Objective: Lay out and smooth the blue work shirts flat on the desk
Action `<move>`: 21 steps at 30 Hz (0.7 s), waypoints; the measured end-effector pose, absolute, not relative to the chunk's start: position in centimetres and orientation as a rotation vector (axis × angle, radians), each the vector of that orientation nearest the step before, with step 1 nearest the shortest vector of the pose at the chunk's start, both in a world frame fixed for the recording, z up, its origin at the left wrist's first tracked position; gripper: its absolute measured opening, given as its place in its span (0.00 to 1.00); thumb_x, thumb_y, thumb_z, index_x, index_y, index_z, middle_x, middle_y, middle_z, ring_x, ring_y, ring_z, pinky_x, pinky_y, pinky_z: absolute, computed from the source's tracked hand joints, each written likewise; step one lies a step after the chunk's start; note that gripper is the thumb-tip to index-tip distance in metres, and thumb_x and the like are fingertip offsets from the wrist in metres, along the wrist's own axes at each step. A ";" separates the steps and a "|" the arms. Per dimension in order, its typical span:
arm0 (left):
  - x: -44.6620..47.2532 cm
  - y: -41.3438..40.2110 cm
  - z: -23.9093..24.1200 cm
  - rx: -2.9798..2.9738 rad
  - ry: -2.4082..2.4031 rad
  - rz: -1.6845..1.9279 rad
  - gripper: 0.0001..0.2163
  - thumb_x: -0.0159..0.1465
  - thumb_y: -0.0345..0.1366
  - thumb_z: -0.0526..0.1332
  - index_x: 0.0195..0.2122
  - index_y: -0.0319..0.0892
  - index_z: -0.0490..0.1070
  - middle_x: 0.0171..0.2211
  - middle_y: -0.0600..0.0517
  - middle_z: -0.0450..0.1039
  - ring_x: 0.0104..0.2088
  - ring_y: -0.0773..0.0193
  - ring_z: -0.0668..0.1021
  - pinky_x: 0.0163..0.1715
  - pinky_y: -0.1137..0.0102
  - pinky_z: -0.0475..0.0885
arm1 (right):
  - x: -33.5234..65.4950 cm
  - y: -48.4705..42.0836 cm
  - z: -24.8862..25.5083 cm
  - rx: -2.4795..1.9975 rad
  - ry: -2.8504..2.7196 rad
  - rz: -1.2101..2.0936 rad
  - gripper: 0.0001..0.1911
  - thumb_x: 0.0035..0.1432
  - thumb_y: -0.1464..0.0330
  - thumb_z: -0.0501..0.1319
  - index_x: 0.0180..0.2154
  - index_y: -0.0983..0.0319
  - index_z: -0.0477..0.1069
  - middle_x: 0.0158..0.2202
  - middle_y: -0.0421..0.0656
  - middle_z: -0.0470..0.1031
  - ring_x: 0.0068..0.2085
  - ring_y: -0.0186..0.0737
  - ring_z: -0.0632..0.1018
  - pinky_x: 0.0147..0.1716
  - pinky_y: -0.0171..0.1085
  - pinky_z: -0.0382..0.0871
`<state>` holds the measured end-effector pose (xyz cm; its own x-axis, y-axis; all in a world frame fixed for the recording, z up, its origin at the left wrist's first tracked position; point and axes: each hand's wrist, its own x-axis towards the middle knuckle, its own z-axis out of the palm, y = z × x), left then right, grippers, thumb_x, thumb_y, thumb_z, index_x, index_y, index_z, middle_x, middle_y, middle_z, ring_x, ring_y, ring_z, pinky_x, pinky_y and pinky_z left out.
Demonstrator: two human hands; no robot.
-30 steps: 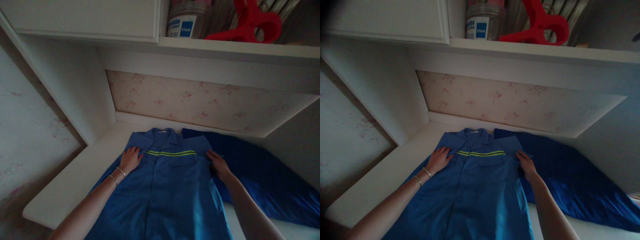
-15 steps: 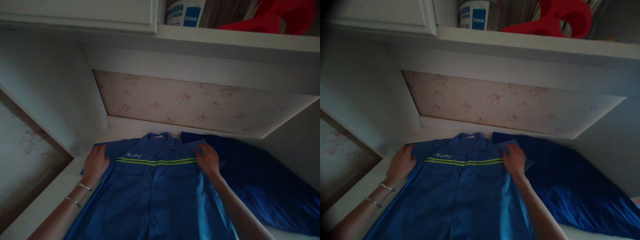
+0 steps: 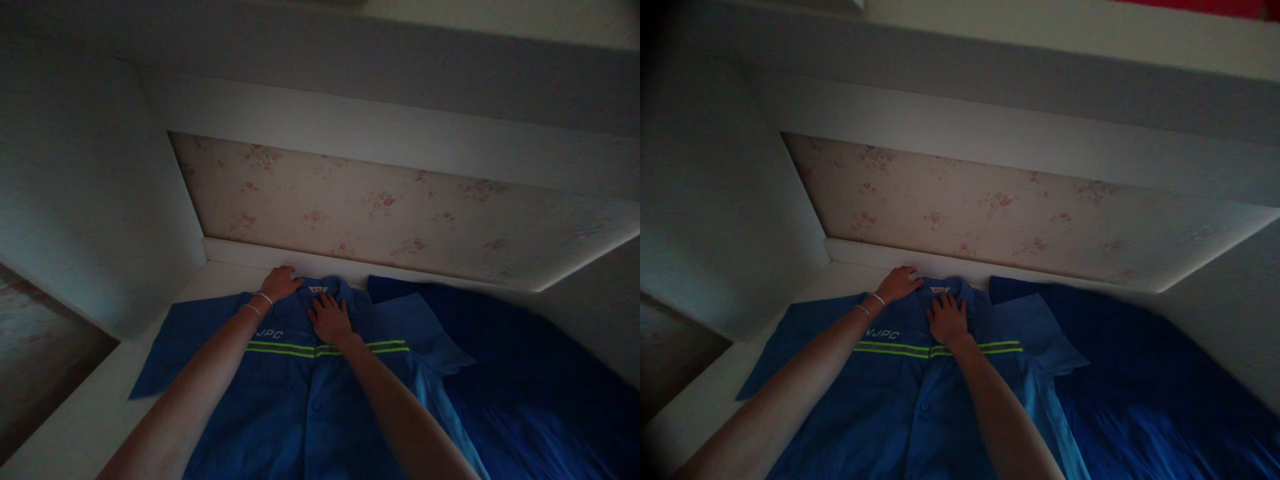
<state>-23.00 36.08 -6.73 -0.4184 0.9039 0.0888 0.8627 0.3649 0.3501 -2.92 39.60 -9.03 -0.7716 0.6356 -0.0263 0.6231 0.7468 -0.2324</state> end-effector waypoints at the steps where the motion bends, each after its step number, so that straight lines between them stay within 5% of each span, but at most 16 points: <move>1: -23.1 36.9 -6.7 1.645 2.452 0.479 0.19 0.67 0.47 0.61 0.52 0.40 0.72 0.53 0.43 0.74 0.52 0.54 0.76 0.54 0.53 0.71 | -2.8 39.6 -9.4 -1.032 -2.893 0.347 0.28 0.71 0.56 0.46 0.65 0.59 0.61 0.70 0.53 0.56 0.68 0.57 0.58 0.64 0.67 0.42; 7: -23.1 39.0 -7.6 1.573 2.474 0.379 0.14 0.67 0.43 0.62 0.49 0.41 0.73 0.49 0.46 0.75 0.47 0.57 0.78 0.48 0.55 0.75 | -2.4 39.2 -10.0 -0.994 -2.883 0.307 0.28 0.71 0.56 0.44 0.66 0.58 0.61 0.70 0.51 0.56 0.69 0.55 0.57 0.64 0.69 0.30; 11: -23.0 38.4 -7.7 1.439 2.660 0.498 0.14 0.69 0.43 0.58 0.49 0.38 0.73 0.50 0.43 0.74 0.48 0.55 0.78 0.48 0.56 0.74 | -3.4 39.4 -9.9 -0.979 -2.895 0.466 0.28 0.71 0.56 0.44 0.67 0.57 0.59 0.71 0.49 0.53 0.70 0.55 0.53 0.65 0.67 0.31; 14: -22.6 36.9 -7.4 1.402 2.740 0.605 0.17 0.71 0.43 0.53 0.52 0.36 0.71 0.52 0.37 0.72 0.50 0.51 0.77 0.49 0.58 0.72 | -3.8 39.6 -9.3 -0.923 -2.855 0.615 0.27 0.71 0.57 0.46 0.65 0.58 0.62 0.70 0.48 0.55 0.70 0.54 0.55 0.66 0.66 0.37; 17: -22.5 33.5 -7.0 1.447 2.736 0.681 0.22 0.72 0.46 0.49 0.58 0.38 0.66 0.56 0.39 0.71 0.53 0.53 0.77 0.53 0.62 0.70 | -1.4 40.8 -7.9 -0.880 -2.784 0.666 0.26 0.71 0.58 0.46 0.63 0.60 0.65 0.65 0.47 0.66 0.65 0.47 0.66 0.66 0.53 0.50; 21: -24.3 25.1 -7.3 1.529 2.684 0.647 0.24 0.71 0.46 0.45 0.59 0.37 0.66 0.59 0.41 0.70 0.58 0.55 0.73 0.61 0.64 0.64 | 7.2 45.7 -6.1 -0.996 -2.563 0.434 0.24 0.69 0.60 0.48 0.56 0.62 0.72 0.58 0.49 0.73 0.60 0.47 0.71 0.64 0.46 0.56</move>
